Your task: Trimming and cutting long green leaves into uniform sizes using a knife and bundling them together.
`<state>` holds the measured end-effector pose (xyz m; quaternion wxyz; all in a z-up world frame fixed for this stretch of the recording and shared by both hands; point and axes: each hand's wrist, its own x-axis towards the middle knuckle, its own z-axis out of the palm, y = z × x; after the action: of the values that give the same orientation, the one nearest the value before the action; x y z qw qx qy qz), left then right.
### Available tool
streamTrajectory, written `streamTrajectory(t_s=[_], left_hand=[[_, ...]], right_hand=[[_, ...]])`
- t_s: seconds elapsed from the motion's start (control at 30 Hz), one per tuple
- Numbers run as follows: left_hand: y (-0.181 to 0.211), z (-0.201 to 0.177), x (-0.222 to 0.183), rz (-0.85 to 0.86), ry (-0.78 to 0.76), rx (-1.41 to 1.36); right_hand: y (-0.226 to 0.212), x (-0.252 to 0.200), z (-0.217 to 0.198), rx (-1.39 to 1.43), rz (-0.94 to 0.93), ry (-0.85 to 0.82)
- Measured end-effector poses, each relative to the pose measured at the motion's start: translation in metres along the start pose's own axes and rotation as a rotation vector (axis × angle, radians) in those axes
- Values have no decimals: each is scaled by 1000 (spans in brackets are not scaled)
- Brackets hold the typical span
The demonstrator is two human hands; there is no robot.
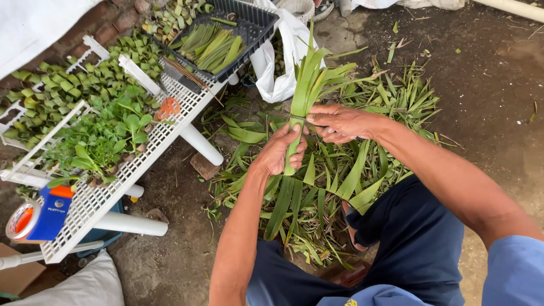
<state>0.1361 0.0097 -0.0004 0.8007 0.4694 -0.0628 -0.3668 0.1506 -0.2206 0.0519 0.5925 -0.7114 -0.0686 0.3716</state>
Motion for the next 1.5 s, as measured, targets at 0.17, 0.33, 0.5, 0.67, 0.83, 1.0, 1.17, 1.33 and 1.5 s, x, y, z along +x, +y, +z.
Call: streamTrajectory(t_s=[0.17,0.33,0.5,0.67,0.83,1.0,1.17,1.33,1.5], left_hand=[[-3,-6,4,1,10,15],[-4,-9,1,7,29,19],[-6,-5,0,3,42,21],[-1,5,-2,-6,50,20],[4,9,-6,-16,37,37],[1,7,-4,-13,31,25],[-1,6,-6,-8,44,16],[-1,4,-6,2,44,38],[4,9,-13,7,19,120]], right_hand=[[33,29,-13,5,-56,-11],[31,29,-7,25,-86,-31],[39,31,-9,22,-81,-24],[41,28,-13,-1,-65,-19],[45,30,-16,12,-99,-39],[44,27,-15,15,-95,-28],[45,27,-12,8,-99,-34],[38,23,-9,-36,-116,-31],[44,11,2,-272,-133,116]])
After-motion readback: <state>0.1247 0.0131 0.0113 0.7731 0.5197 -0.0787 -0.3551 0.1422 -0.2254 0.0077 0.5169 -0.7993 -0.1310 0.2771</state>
